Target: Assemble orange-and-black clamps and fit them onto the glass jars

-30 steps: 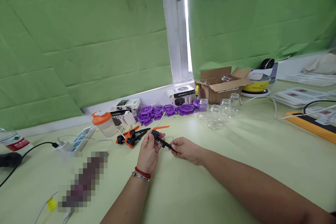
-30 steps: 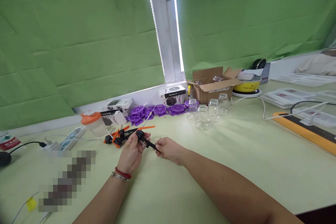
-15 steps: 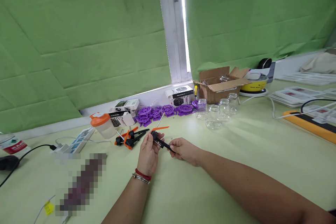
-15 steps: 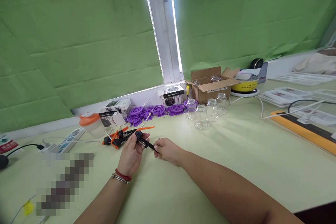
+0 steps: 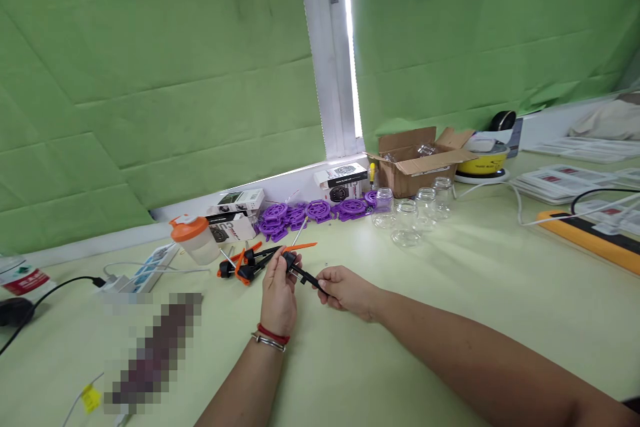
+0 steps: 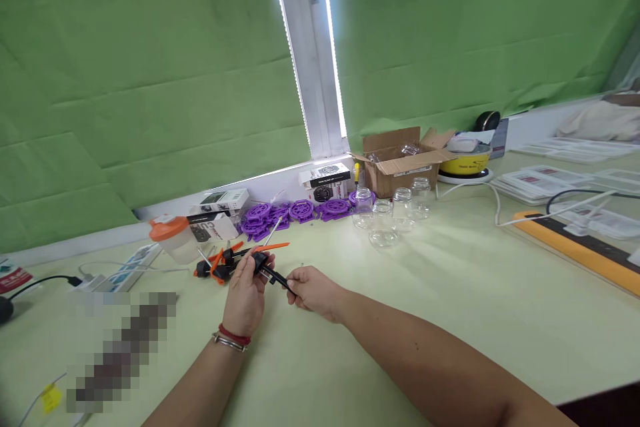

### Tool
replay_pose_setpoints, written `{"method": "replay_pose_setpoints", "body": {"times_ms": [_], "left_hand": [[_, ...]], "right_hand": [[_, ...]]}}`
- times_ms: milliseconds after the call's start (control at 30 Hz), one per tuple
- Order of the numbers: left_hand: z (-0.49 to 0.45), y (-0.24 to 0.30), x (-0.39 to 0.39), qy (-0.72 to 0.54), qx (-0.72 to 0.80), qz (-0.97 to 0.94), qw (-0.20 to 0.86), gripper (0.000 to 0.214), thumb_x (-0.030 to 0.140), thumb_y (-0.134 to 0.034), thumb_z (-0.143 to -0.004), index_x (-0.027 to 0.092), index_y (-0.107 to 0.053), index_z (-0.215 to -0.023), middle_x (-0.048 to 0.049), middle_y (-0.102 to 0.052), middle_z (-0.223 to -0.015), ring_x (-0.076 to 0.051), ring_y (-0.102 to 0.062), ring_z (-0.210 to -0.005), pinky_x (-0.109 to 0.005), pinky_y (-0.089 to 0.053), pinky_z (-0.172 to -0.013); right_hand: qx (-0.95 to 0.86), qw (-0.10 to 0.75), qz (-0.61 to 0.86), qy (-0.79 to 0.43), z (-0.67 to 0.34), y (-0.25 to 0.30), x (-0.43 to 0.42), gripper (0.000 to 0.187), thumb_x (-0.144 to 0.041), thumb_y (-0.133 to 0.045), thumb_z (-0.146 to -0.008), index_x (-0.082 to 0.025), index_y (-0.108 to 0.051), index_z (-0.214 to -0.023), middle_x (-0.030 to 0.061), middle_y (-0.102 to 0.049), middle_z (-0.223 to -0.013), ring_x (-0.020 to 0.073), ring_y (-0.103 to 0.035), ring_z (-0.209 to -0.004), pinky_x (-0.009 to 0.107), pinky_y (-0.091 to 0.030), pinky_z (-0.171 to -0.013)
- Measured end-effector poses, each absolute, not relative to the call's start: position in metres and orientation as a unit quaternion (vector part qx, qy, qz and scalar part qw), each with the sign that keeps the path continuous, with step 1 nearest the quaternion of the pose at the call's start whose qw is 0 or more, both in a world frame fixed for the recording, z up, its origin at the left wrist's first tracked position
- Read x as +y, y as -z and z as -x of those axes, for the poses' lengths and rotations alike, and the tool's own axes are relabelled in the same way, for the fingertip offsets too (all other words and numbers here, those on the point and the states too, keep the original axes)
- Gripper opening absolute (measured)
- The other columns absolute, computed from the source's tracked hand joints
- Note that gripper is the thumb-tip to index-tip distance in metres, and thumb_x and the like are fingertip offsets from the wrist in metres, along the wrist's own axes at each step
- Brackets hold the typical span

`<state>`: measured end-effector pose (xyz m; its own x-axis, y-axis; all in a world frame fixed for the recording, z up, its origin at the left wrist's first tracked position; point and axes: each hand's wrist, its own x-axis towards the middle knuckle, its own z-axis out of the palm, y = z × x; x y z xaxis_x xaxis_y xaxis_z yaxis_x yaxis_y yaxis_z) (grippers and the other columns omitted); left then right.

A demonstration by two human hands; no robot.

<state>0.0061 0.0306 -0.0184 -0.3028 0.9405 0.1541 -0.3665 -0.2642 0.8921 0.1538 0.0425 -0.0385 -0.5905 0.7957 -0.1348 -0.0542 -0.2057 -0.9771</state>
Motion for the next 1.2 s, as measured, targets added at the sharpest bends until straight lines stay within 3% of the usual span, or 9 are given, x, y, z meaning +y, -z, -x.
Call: {"method": "replay_pose_setpoints", "body": {"times_ms": [167, 367, 667, 800, 900, 1000, 1200], "left_hand": [[-0.005, 0.024, 0.033, -0.701, 0.407, -0.388, 0.438, 0.033, 0.039, -0.055, -0.082, 0.021, -0.059, -0.109, -0.0065, -0.059, -0.113, -0.018, -0.059, -0.099, -0.034, -0.046, -0.092], [-0.003, 0.031, 0.035, -0.692, 0.438, -0.386, 0.426, 0.030, 0.037, -0.055, -0.082, 0.022, -0.062, -0.107, -0.0063, -0.060, -0.116, -0.018, -0.053, -0.111, -0.029, -0.041, -0.094], [-0.006, 0.027, 0.031, -0.670, 0.448, -0.423, 0.414, 0.032, 0.040, -0.052, -0.083, 0.024, -0.054, -0.110, -0.0063, -0.061, -0.109, -0.017, -0.057, -0.102, -0.031, -0.044, -0.090], [-0.007, 0.021, 0.028, -0.695, 0.464, -0.428, 0.345, 0.030, 0.039, -0.058, -0.080, 0.022, -0.050, -0.104, -0.0049, -0.062, -0.102, -0.014, -0.061, -0.088, -0.033, -0.048, -0.082], [-0.007, 0.016, 0.025, -0.691, 0.481, -0.448, 0.301, 0.028, 0.039, -0.063, -0.075, 0.018, -0.055, -0.093, -0.0094, -0.058, -0.115, -0.013, -0.060, -0.081, -0.027, -0.049, -0.068], [-0.008, 0.010, 0.021, -0.681, 0.484, -0.481, 0.264, 0.031, 0.039, -0.062, -0.075, 0.019, -0.056, -0.098, -0.0111, -0.052, -0.125, -0.013, -0.059, -0.077, -0.024, -0.046, -0.059], [-0.006, 0.003, 0.016, -0.614, 0.480, -0.583, 0.229, 0.039, 0.037, -0.056, -0.081, 0.022, -0.050, -0.116, -0.0082, -0.055, -0.119, -0.018, -0.055, -0.099, -0.031, -0.044, -0.082]], "right_hand": [[-0.537, 0.310, 0.366, -0.694, -0.154, 0.030, 0.038, 0.018, -0.032, -0.049, -0.084, -0.016, -0.053, -0.080, -0.0052, -0.049, -0.057, 0.0024, -0.026, -0.038, 0.018, -0.017, -0.041], [-0.562, 0.313, 0.380, -0.664, -0.154, 0.031, 0.037, 0.015, -0.029, -0.050, -0.083, -0.015, -0.053, -0.078, -0.0043, -0.047, -0.058, 0.0038, -0.031, -0.044, 0.018, -0.022, -0.044], [-0.573, 0.307, 0.376, -0.660, -0.156, 0.027, 0.038, 0.020, -0.032, -0.046, -0.085, -0.015, -0.054, -0.079, -0.0055, -0.043, -0.055, 0.0038, -0.026, -0.042, 0.019, -0.019, -0.043], [-0.567, 0.316, 0.357, -0.671, -0.153, 0.026, 0.035, 0.022, -0.034, -0.046, -0.086, -0.014, -0.054, -0.079, -0.0061, -0.042, -0.054, 0.0035, -0.025, -0.042, 0.019, -0.018, -0.042], [-0.552, 0.310, 0.348, -0.692, -0.151, 0.024, 0.031, 0.022, -0.034, -0.044, -0.087, -0.015, -0.052, -0.079, -0.0066, -0.040, -0.054, 0.0034, -0.024, -0.041, 0.019, -0.016, -0.041], [-0.517, 0.296, 0.335, -0.730, -0.151, 0.018, 0.026, 0.023, -0.035, -0.040, -0.089, -0.016, -0.049, -0.080, -0.0084, -0.035, -0.051, 0.0031, -0.019, -0.038, 0.019, -0.012, -0.040], [-0.445, 0.263, 0.261, -0.815, -0.155, 0.013, 0.024, 0.028, -0.041, -0.036, -0.090, -0.018, -0.044, -0.076, -0.0087, -0.034, -0.049, 0.0029, -0.018, -0.036, 0.019, -0.011, -0.039]]}}
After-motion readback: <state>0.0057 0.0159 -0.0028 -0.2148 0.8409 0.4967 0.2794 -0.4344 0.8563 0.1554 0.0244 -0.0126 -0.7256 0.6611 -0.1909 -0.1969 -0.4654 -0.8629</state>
